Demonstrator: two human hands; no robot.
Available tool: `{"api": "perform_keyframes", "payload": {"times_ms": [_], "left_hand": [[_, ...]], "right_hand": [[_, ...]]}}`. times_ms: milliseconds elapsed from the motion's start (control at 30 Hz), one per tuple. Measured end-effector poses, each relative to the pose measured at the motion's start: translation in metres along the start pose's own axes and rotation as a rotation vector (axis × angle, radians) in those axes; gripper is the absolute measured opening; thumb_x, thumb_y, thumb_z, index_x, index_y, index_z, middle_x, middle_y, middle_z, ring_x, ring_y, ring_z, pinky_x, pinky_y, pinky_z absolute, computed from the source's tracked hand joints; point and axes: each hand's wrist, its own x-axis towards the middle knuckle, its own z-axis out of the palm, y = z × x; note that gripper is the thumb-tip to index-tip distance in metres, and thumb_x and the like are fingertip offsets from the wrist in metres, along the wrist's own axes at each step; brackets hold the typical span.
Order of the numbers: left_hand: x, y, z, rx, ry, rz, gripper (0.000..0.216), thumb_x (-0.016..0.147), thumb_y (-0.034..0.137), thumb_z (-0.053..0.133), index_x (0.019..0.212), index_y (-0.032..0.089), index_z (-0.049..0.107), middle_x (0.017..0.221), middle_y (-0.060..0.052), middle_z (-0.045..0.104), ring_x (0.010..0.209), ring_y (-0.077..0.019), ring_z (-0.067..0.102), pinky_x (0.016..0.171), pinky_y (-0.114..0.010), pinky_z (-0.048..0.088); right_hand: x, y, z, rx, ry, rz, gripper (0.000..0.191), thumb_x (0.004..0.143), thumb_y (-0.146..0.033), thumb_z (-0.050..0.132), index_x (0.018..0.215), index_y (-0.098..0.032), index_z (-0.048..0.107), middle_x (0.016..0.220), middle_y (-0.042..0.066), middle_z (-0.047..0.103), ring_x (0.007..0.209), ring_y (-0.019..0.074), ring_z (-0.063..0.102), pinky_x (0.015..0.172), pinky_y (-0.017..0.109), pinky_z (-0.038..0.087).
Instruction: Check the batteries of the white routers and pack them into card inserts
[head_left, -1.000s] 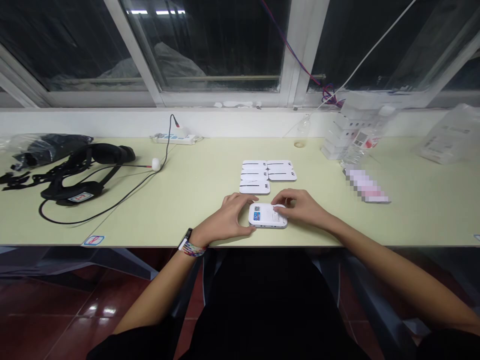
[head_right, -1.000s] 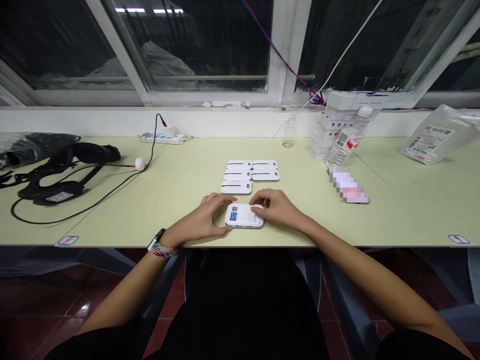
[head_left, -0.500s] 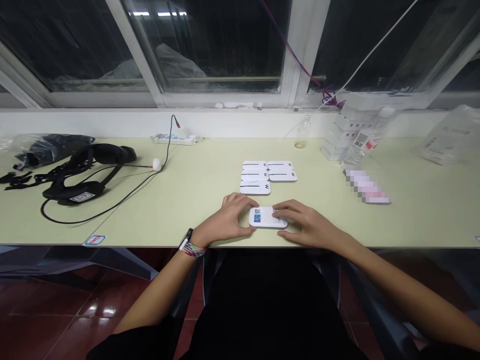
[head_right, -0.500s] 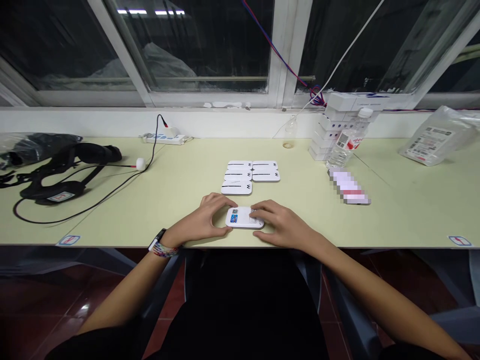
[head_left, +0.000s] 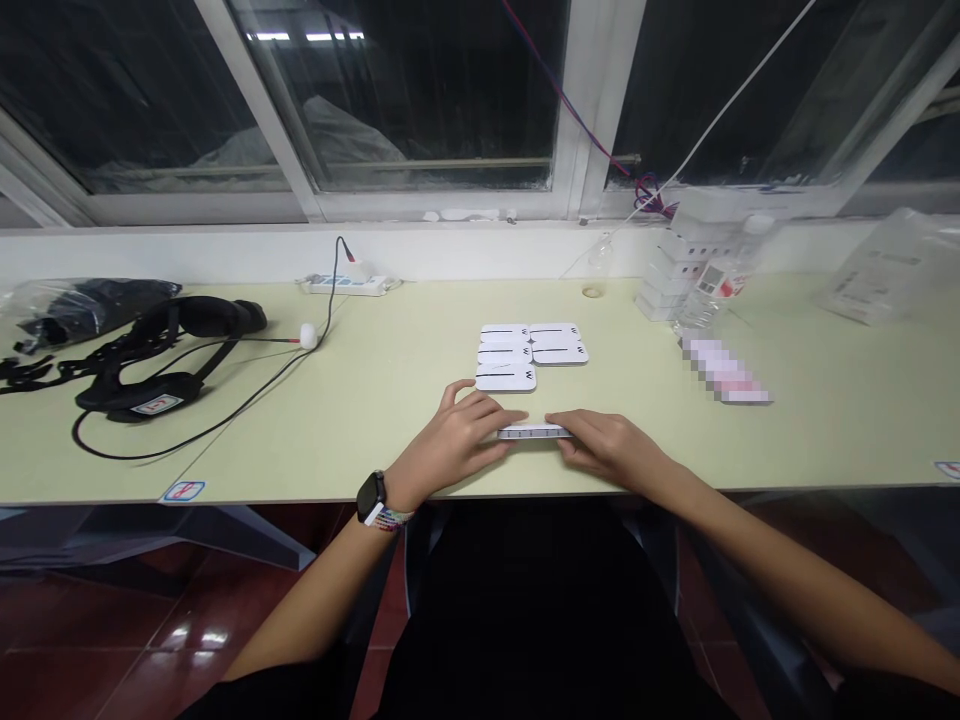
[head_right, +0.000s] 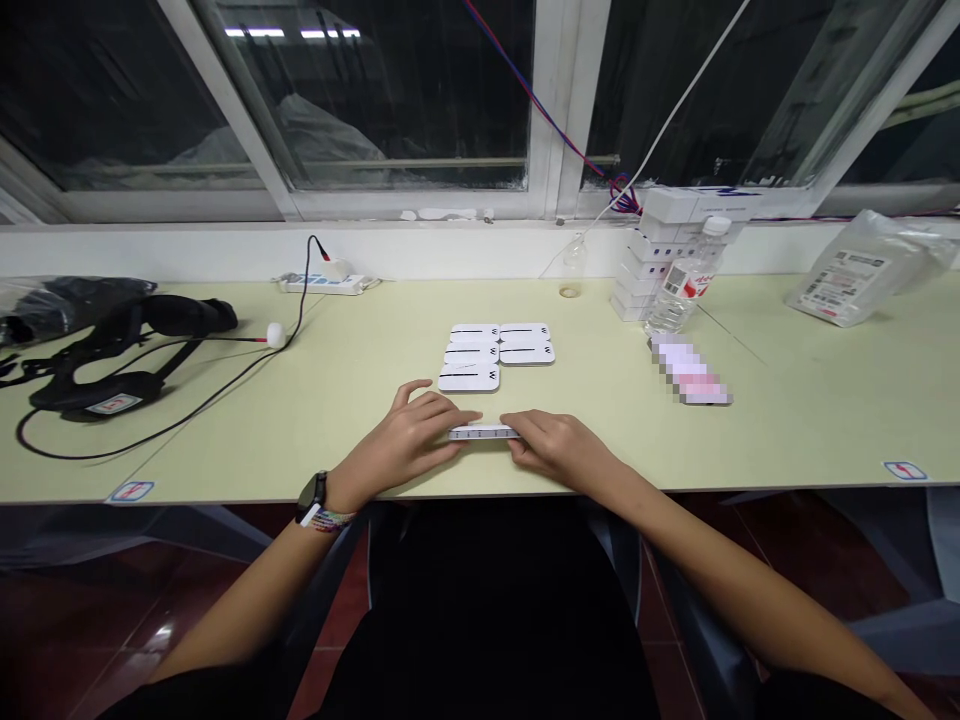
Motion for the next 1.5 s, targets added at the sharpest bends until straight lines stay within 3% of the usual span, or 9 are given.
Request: {"api": "perform_keyframes", "payload": {"times_ms": [167, 333, 433, 567, 733, 967, 1200, 1400, 1500], "left_hand": [[-0.001, -0.004, 0.000, -0.034, 0.012, 0.039, 0.032, 0.116, 0.030, 0.052, 0.139, 0.030, 0.075, 0.104, -0.003, 0.079, 0.098, -0.0232, 0.075, 0.132, -0.058, 0.031], [-0.002, -0.001, 0.002, -0.125, 0.033, 0.040, 0.031, 0.116, 0.033, 0.057, 0.142, 0.029, 0.073, 0.113, -0.003, 0.083, 0.104, -0.0231, 0.078, 0.137, -0.060, 0.027], [-0.003, 0.002, 0.003, -0.264, 0.034, 0.000, 0.037, 0.115, 0.033, 0.056, 0.151, 0.032, 0.068, 0.136, -0.006, 0.081, 0.124, -0.0265, 0.075, 0.126, -0.056, 0.046], [-0.002, 0.002, 0.003, -0.366, 0.017, -0.044, 0.037, 0.114, 0.032, 0.056, 0.148, 0.031, 0.071, 0.138, -0.007, 0.080, 0.124, -0.0284, 0.076, 0.107, -0.048, 0.061], [0.001, 0.004, 0.004, -0.440, 0.007, -0.184, 0.041, 0.108, 0.038, 0.068, 0.148, 0.033, 0.071, 0.144, -0.003, 0.078, 0.127, -0.0297, 0.075, 0.111, -0.047, 0.059], [0.000, 0.001, 0.006, -0.272, 0.066, -0.193, 0.037, 0.112, 0.041, 0.062, 0.148, 0.031, 0.065, 0.152, -0.006, 0.069, 0.146, -0.0311, 0.058, 0.125, -0.053, 0.045], [-0.001, -0.007, 0.014, -0.098, -0.051, -0.247, 0.048, 0.118, 0.043, 0.047, 0.164, 0.031, 0.053, 0.178, -0.006, 0.045, 0.170, -0.0375, 0.027, 0.134, -0.063, 0.026], [-0.003, -0.011, 0.021, -0.075, -0.104, -0.257, 0.049, 0.119, 0.034, 0.037, 0.167, 0.031, 0.049, 0.182, -0.004, 0.038, 0.172, -0.0364, 0.023, 0.134, -0.063, 0.028], [-0.004, -0.013, 0.023, -0.061, -0.115, -0.268, 0.050, 0.119, 0.031, 0.036, 0.167, 0.030, 0.048, 0.182, -0.003, 0.037, 0.172, -0.0351, 0.022, 0.135, -0.062, 0.028]], "right_hand": [[-0.003, -0.002, -0.005, 0.304, 0.046, 0.078, 0.047, 0.110, -0.026, 0.062, 0.157, -0.032, 0.062, 0.141, 0.008, 0.079, 0.122, 0.0287, 0.081, 0.103, 0.048, 0.069], [-0.002, -0.002, -0.006, 0.434, 0.091, 0.109, 0.032, 0.109, -0.028, 0.066, 0.139, -0.030, 0.078, 0.126, 0.005, 0.086, 0.108, 0.0272, 0.085, 0.094, 0.042, 0.072], [-0.002, 0.000, -0.006, 0.477, 0.083, 0.158, 0.032, 0.107, -0.031, 0.069, 0.137, -0.031, 0.080, 0.126, 0.004, 0.086, 0.106, 0.0279, 0.085, 0.093, 0.043, 0.072], [0.000, -0.002, -0.006, 0.476, 0.056, 0.187, 0.034, 0.107, -0.033, 0.068, 0.140, -0.032, 0.077, 0.127, 0.005, 0.085, 0.106, 0.0273, 0.084, 0.091, 0.042, 0.072], [0.007, -0.010, -0.006, 0.298, 0.044, 0.006, 0.054, 0.106, -0.031, 0.068, 0.159, -0.033, 0.057, 0.149, 0.014, 0.068, 0.134, 0.0321, 0.071, 0.106, 0.051, 0.066], [0.013, -0.010, -0.008, 0.184, -0.043, 0.027, 0.055, 0.090, -0.026, 0.080, 0.144, -0.027, 0.065, 0.122, 0.013, 0.073, 0.114, 0.0349, 0.071, 0.094, 0.053, 0.065], [0.014, -0.012, -0.015, 0.283, -0.126, -0.010, 0.049, 0.096, -0.027, 0.078, 0.144, -0.027, 0.068, 0.129, 0.013, 0.073, 0.121, 0.0315, 0.069, 0.104, 0.051, 0.061], [0.062, 0.060, -0.027, 0.305, -0.141, -0.001, 0.044, 0.093, -0.032, 0.079, 0.137, -0.029, 0.077, 0.136, 0.009, 0.077, 0.128, 0.0322, 0.070, 0.112, 0.052, 0.056], [0.099, 0.121, -0.024, 0.230, -0.108, 0.200, 0.041, 0.086, -0.030, 0.081, 0.127, -0.025, 0.082, 0.132, 0.011, 0.080, 0.124, 0.0354, 0.072, 0.110, 0.054, 0.056]]}}
